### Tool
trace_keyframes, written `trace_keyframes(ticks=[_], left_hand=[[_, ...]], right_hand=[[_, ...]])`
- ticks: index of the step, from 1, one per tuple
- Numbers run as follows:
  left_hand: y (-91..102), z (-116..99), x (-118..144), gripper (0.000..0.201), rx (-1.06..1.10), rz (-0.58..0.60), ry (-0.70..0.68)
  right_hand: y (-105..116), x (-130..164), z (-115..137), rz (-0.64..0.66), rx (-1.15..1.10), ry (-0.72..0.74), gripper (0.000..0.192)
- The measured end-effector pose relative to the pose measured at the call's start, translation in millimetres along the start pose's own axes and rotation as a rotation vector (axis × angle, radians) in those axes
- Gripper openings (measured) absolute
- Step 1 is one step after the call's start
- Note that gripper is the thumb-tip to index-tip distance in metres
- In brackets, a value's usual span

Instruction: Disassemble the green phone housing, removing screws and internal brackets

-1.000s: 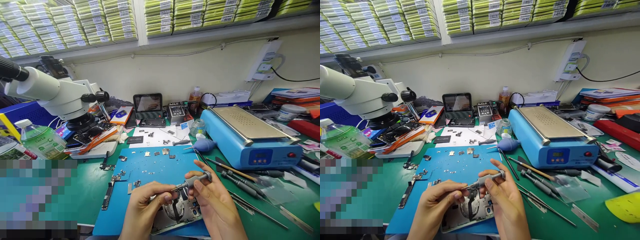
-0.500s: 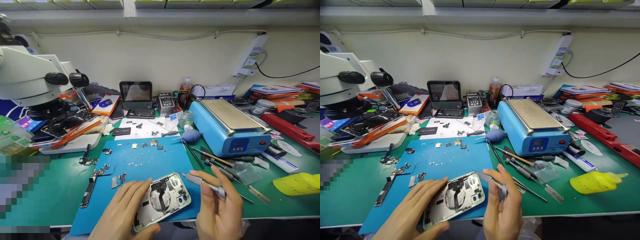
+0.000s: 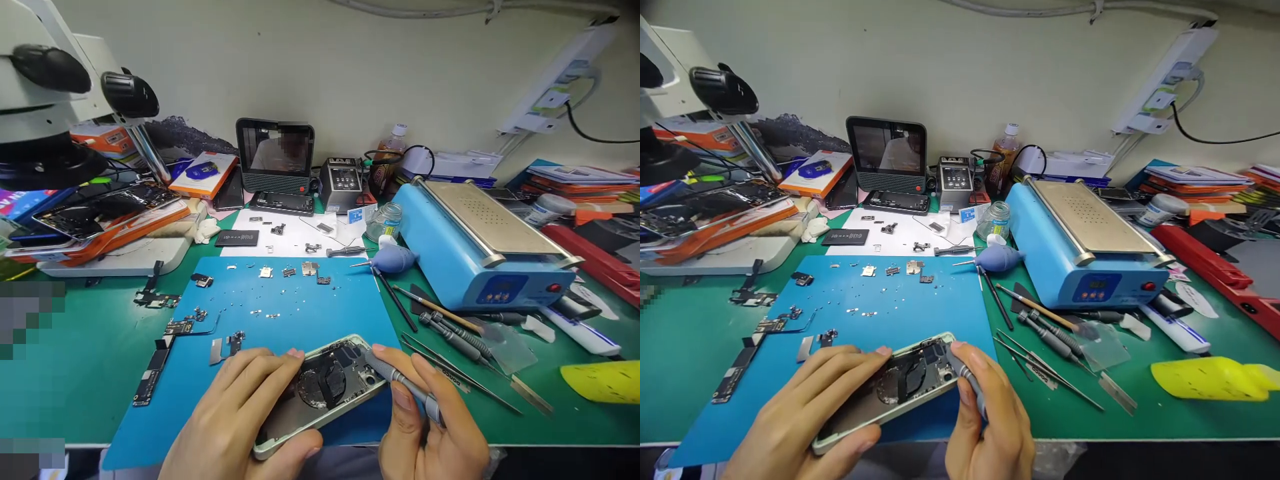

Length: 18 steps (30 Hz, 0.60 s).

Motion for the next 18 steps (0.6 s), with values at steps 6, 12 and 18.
trace_keyframes(ticks=[6, 12, 18], left_hand=[[0.3, 1.5, -2.2, 0.053, 0.023, -0.011, 0.023], [-0.3, 2.0, -2.3, 0.053, 0.031, -0.027, 0.044], [0.5, -0.4, -2.1, 0.052, 0.031, -0.019, 0.043]], right_hand=[[-0.7, 3.1, -0.7, -0.021, -0.038, -0.049, 0.038], [-2.4, 5.4, -0.5, -0.044, -0.041, -0.158, 0.032], [-1.7, 6.4, -2.9, -0.049, -0.014, -0.184, 0.027]])
Point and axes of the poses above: each hand's wrist, its own x-axis away from the middle knuckle, its own y-axis out of the back of the hand, z = x × y, the point moved 7 cm from there along -x, towards the middle knuckle, and after that the axes turned 2 degrees about z, right-handed, at the moved point
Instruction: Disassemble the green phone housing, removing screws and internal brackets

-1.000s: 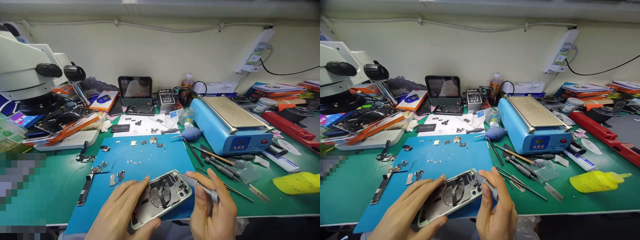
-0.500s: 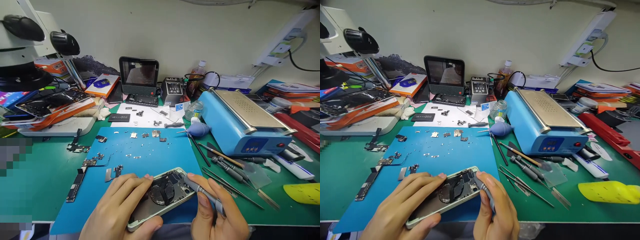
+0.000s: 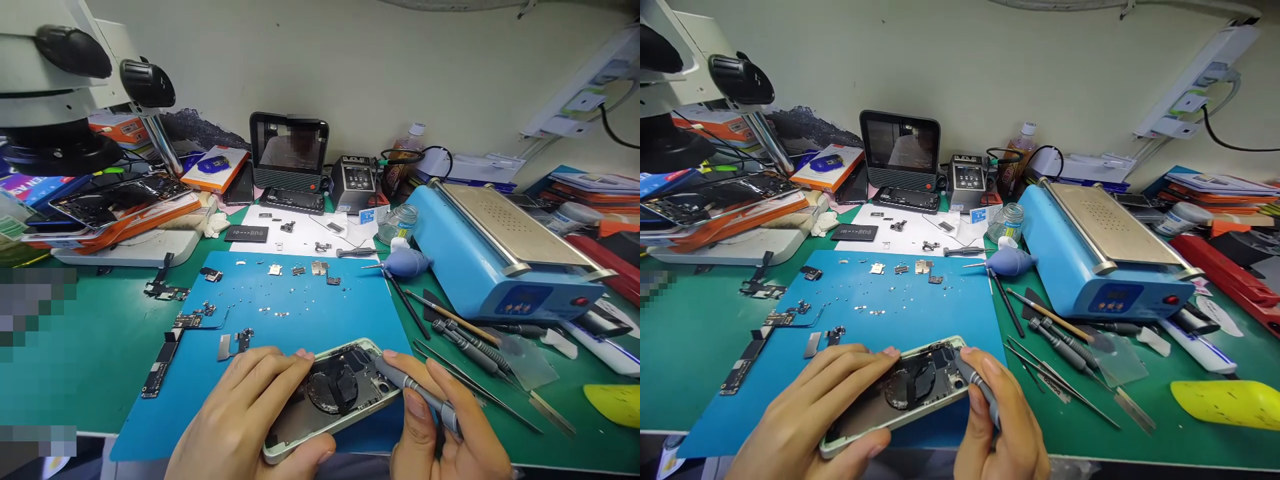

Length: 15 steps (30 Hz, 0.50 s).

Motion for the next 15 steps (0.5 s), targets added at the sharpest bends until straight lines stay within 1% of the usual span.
trace_keyframes(ticks=[5, 11, 13, 15], left_hand=[[-1.8, 0.4, -2.2, 0.051, 0.025, 0.02, 0.025], [-1.0, 0.1, -4.0, 0.049, 0.039, 0.003, 0.028], [-0.3, -0.4, -3.8, 0.05, 0.039, -0.002, 0.022], [-0.1, -0.9, -3.4, 0.049, 0.039, 0.0, 0.016]], right_hand=[[-0.2, -0.7, -0.8, 0.009, 0.007, -0.03, 0.023], [-0.7, -0.2, -3.0, -0.03, 0.015, -0.033, 0.019], [-1.8, -1.0, -2.0, -0.039, 0.026, 0.0, 0.019], [-2.4, -2.4, 4.3, -0.056, 0.054, 0.085, 0.025]])
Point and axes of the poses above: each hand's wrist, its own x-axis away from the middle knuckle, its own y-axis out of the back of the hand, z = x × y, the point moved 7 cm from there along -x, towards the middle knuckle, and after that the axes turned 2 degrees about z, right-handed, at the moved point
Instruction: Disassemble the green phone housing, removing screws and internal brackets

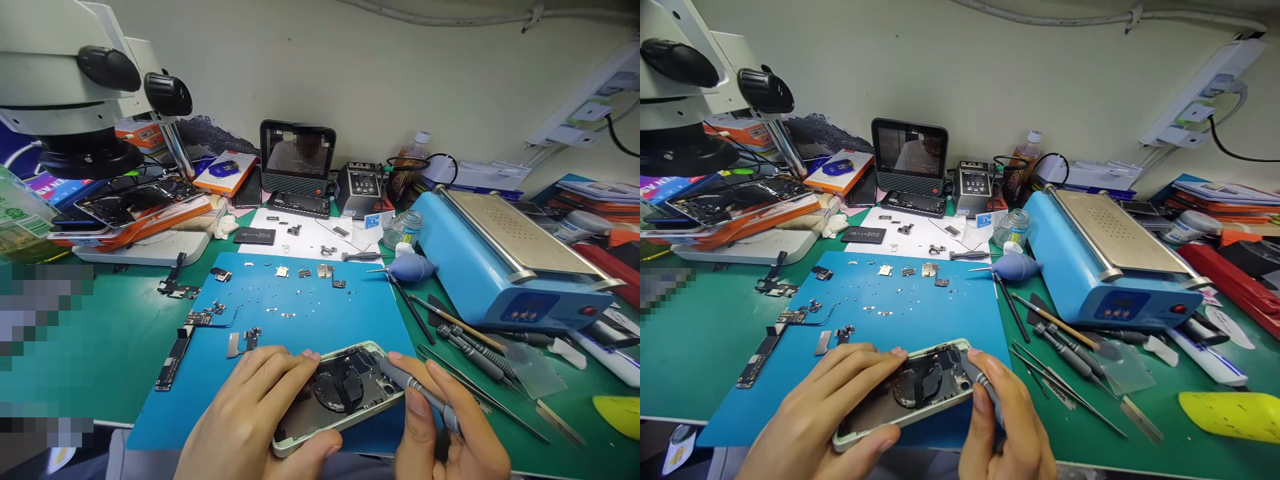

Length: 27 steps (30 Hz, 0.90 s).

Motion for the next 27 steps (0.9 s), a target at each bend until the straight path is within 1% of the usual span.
trace_keyframes(ticks=[1, 4, 6, 9, 12, 15, 16, 18, 20, 23, 25, 27], left_hand=[[0.0, 0.0, 0.2, 0.049, -0.002, 0.002, -0.001], [0.4, -0.1, 0.5, 0.049, -0.011, -0.002, -0.006], [1.6, -0.6, 0.1, 0.05, -0.019, -0.019, -0.009], [1.8, -2.2, -2.0, 0.049, -0.023, -0.017, -0.012], [2.6, -4.0, -5.0, 0.047, -0.019, -0.017, -0.014], [3.9, -4.5, -5.9, 0.047, -0.009, -0.028, -0.014], [3.6, -4.2, -5.4, 0.048, -0.006, -0.024, -0.011], [2.1, -2.6, -3.6, 0.049, 0.002, -0.001, 0.003], [0.5, -1.7, -2.1, 0.05, 0.009, 0.023, 0.01], [1.7, -2.6, -3.6, 0.048, 0.015, 0.026, 0.01], [5.3, -4.5, -7.3, 0.046, 0.028, -0.005, 0.009], [9.5, -6.5, -11.6, 0.046, 0.045, -0.042, 0.014]], right_hand=[[-0.2, -1.1, 4.8, -0.011, 0.023, 0.056, 0.033], [-0.4, -3.6, 20.3, -0.049, 0.114, 0.207, 0.066], [0.6, -5.4, 26.6, -0.07, 0.134, 0.252, 0.075], [3.5, -9.0, 29.3, -0.074, 0.13, 0.273, 0.076], [4.5, -11.7, 28.3, -0.032, 0.131, 0.285, 0.076], [6.1, -12.1, 23.8, -0.015, 0.105, 0.249, 0.064], [7.2, -12.0, 21.7, -0.028, 0.119, 0.228, 0.058], [9.7, -11.8, 20.3, -0.068, 0.161, 0.238, 0.05], [8.9, -12.8, 21.6, -0.064, 0.153, 0.309, 0.055], [8.0, -15.5, 24.3, -0.058, 0.128, 0.43, 0.072], [9.8, -17.0, 24.1, -0.088, 0.156, 0.459, 0.077], [10.5, -17.7, 22.6, -0.084, 0.144, 0.452, 0.076]])
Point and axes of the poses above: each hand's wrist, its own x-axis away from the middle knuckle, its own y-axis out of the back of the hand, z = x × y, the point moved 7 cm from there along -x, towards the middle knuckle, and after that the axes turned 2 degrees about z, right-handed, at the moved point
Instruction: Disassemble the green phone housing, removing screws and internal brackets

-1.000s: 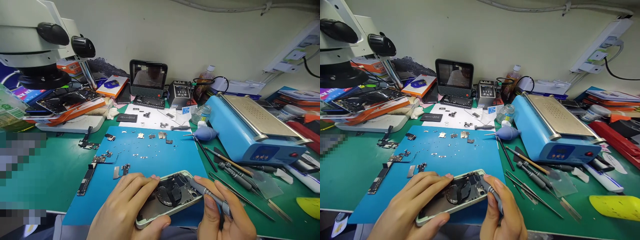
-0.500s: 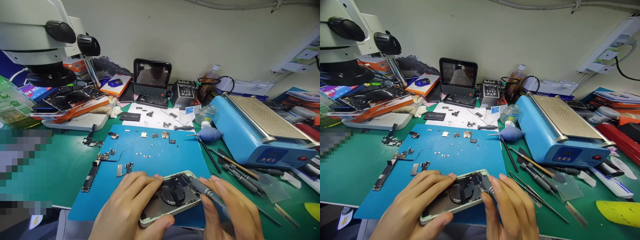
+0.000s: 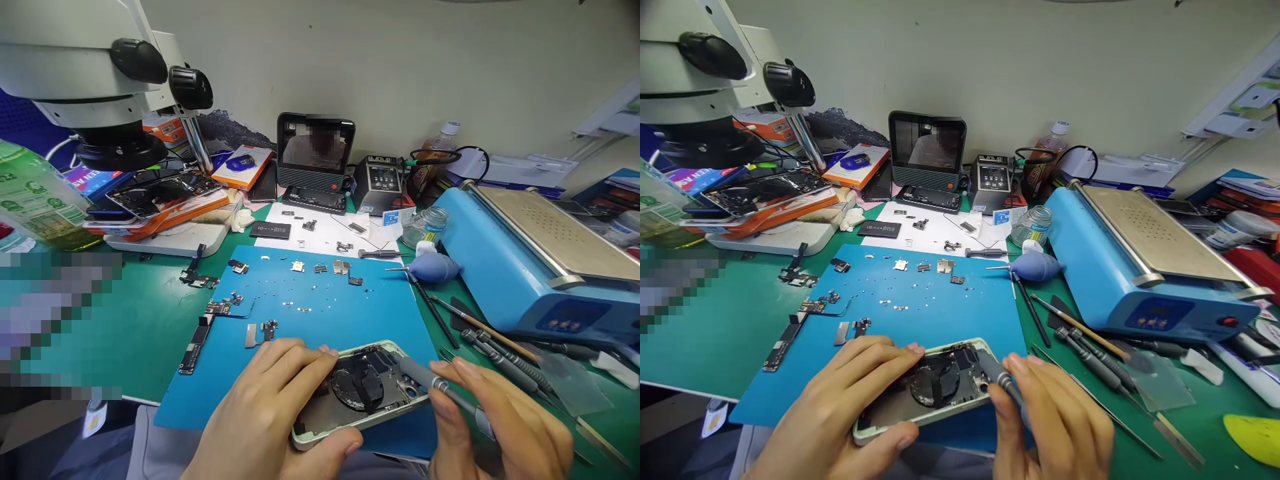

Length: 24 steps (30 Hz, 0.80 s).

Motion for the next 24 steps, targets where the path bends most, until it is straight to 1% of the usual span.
trace_keyframes(ticks=[3, 6, 9, 12, 16, 20, 22, 24], left_hand=[[2.6, -2.5, -4.2, 0.048, 0.015, -0.013, 0.006], [2.8, -2.9, -4.3, 0.048, 0.026, 0.002, 0.007], [2.8, -1.8, -2.9, 0.047, 0.043, 0.016, 0.01], [1.7, -0.5, -1.8, 0.047, 0.057, 0.041, 0.02], [0.6, 0.0, -0.9, 0.047, 0.065, 0.057, 0.033], [-0.3, 0.1, -0.1, 0.047, 0.069, 0.063, 0.038], [-0.6, 0.0, -0.1, 0.047, 0.068, 0.067, 0.035], [-0.6, -0.2, -0.3, 0.047, 0.068, 0.068, 0.03]], right_hand=[[-3.0, 1.1, -1.9, 0.061, -0.02, -0.031, 0.075], [-1.7, -0.1, 0.0, 0.032, 0.013, -0.037, 0.075], [-3.1, -3.7, 2.5, 0.017, -0.051, -0.036, 0.074], [-2.6, -5.6, 4.7, -0.002, -0.038, -0.004, 0.078], [-4.8, -3.3, 2.3, 0.039, -0.082, -0.003, 0.075], [-1.7, -1.9, 2.2, 0.001, -0.032, 0.022, 0.077], [-3.8, -2.8, 0.4, 0.032, -0.062, 0.0, 0.074], [-3.4, -4.1, 2.3, 0.028, -0.05, 0.022, 0.076]])
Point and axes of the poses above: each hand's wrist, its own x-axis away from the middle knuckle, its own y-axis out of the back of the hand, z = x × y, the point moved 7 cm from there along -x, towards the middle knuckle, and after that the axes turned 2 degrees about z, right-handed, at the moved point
